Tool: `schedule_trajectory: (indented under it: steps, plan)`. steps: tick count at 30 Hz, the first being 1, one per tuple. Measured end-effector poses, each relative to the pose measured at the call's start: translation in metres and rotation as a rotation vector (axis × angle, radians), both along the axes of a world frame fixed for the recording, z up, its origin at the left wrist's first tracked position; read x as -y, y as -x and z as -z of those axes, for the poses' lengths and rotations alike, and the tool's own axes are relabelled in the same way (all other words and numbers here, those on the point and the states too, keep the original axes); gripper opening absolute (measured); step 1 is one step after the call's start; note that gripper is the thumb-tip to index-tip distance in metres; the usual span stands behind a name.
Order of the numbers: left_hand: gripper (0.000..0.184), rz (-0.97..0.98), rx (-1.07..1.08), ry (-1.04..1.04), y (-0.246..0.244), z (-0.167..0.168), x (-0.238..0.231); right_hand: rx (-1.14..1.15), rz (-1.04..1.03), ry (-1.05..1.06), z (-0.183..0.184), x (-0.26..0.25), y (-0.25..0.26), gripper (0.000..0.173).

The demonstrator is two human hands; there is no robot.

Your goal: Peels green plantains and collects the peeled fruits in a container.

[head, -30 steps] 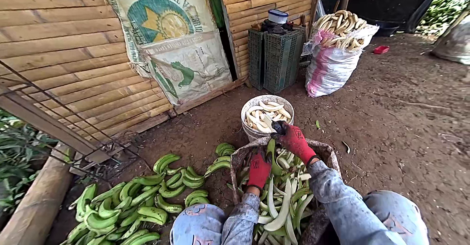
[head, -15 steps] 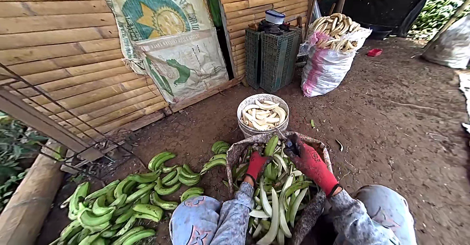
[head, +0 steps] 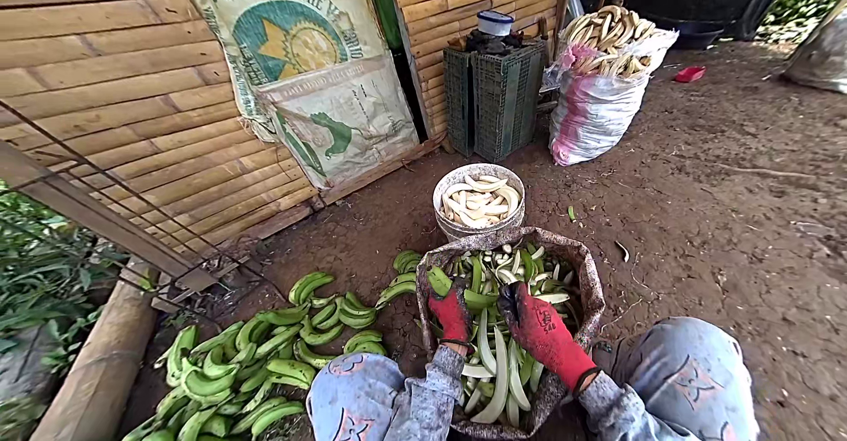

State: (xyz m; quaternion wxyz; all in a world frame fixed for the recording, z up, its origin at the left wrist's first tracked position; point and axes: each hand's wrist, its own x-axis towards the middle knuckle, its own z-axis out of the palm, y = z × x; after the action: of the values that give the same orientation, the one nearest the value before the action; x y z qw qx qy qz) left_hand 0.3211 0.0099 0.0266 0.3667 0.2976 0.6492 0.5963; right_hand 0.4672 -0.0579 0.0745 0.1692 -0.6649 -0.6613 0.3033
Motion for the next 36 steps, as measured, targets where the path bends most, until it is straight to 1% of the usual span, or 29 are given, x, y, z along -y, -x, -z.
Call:
schedule_trajectory:
  steps: [2,4,6,9,11,12,14,16,17,18,19,20,21,22,23,24,26,27,28,29,30,31,32,33,34,36]
  plan:
    - [0.056,-0.027,0.063,0.012,-0.004,0.006,0.0,0.005,-0.024,0.081,0.001,0.003,0.004,0.045]
    - [0.053,-0.049,0.13,0.026,-0.007,0.009,0.0,-0.009,-0.048,0.212,0.019,0.0,0.008,0.047]
    - [0.052,-0.048,0.194,0.04,-0.008,0.013,-0.001,0.007,-0.049,0.272,0.036,-0.004,0.013,0.047]
    - [0.051,-0.035,0.276,0.057,-0.011,0.014,0.006,0.034,-0.061,0.314,0.037,-0.013,0.012,0.047]
    - [0.047,-0.034,0.27,0.024,-0.015,0.008,0.012,0.055,-0.077,0.336,0.034,-0.022,0.011,0.048]
    - [0.047,-0.029,0.235,-0.01,-0.016,0.004,0.014,0.079,-0.091,0.335,0.031,-0.024,0.012,0.049]
    - [0.051,0.019,0.07,-0.096,-0.013,-0.006,0.017,0.157,-0.094,0.307,0.026,-0.026,0.019,0.053]
    - [0.051,0.123,-0.225,-0.27,-0.01,-0.021,0.024,0.252,-0.035,0.322,0.023,-0.034,0.021,0.057]
    - [0.046,0.176,-0.418,-0.416,-0.004,-0.034,0.028,0.275,-0.022,0.33,0.024,-0.04,0.017,0.058]
    - [0.045,0.222,-0.552,-0.534,0.004,-0.051,0.03,0.265,-0.04,0.334,0.023,-0.046,0.01,0.056]
    - [0.048,0.229,-0.599,-0.567,0.011,-0.072,0.031,0.24,-0.09,0.334,0.018,-0.052,0.001,0.052]
    - [0.052,0.239,-0.543,-0.518,0.017,-0.093,0.031,0.213,-0.152,0.322,0.009,-0.057,-0.007,0.049]
    - [0.058,0.278,-0.444,-0.427,0.025,-0.111,0.029,0.2,-0.202,0.287,-0.004,-0.061,-0.014,0.05]
    - [0.059,0.328,-0.318,-0.36,0.035,-0.123,0.024,0.178,-0.224,0.219,-0.02,-0.064,-0.019,0.051]
    - [0.048,0.374,-0.185,-0.348,0.043,-0.128,0.017,0.137,-0.231,0.122,-0.038,-0.066,-0.022,0.049]
    - [0.039,0.403,-0.097,-0.324,0.049,-0.132,0.013,0.063,-0.228,0.002,-0.052,-0.066,-0.024,0.044]
    - [0.047,0.396,0.01,-0.277,0.053,-0.133,0.009,-0.17,-0.259,-0.261,-0.06,-0.061,-0.026,0.031]
    - [0.046,0.391,0.062,-0.282,0.054,-0.128,0.005,-0.273,-0.32,-0.345,-0.058,-0.057,-0.024,0.027]
    - [0.044,0.391,0.127,-0.295,0.052,-0.12,0.0,-0.332,-0.398,-0.379,-0.053,-0.051,-0.022,0.028]
    - [0.044,0.388,0.202,-0.304,0.049,-0.11,-0.007,-0.323,-0.459,-0.39,-0.047,-0.045,-0.018,0.03]
    - [0.045,0.413,0.271,-0.296,0.047,-0.098,-0.014,-0.258,-0.485,-0.397,-0.039,-0.041,-0.015,0.033]
    - [0.045,0.458,0.277,-0.275,0.046,-0.084,-0.015,-0.184,-0.475,-0.415,-0.031,-0.041,-0.013,0.036]
    - [0.044,0.511,0.233,-0.242,0.045,-0.071,-0.011,-0.114,-0.436,-0.439,-0.022,-0.045,-0.013,0.038]
    - [0.044,0.545,0.193,-0.207,0.041,-0.063,-0.006,-0.054,-0.377,-0.466,-0.016,-0.053,-0.014,0.039]
    - [0.042,0.554,0.152,-0.169,0.03,-0.064,0.001,-0.007,-0.289,-0.488,-0.014,-0.065,-0.018,0.039]
    - [0.041,0.628,0.065,-0.124,0.015,-0.074,0.017,0.053,-0.083,-0.452,-0.017,-0.09,-0.03,0.035]
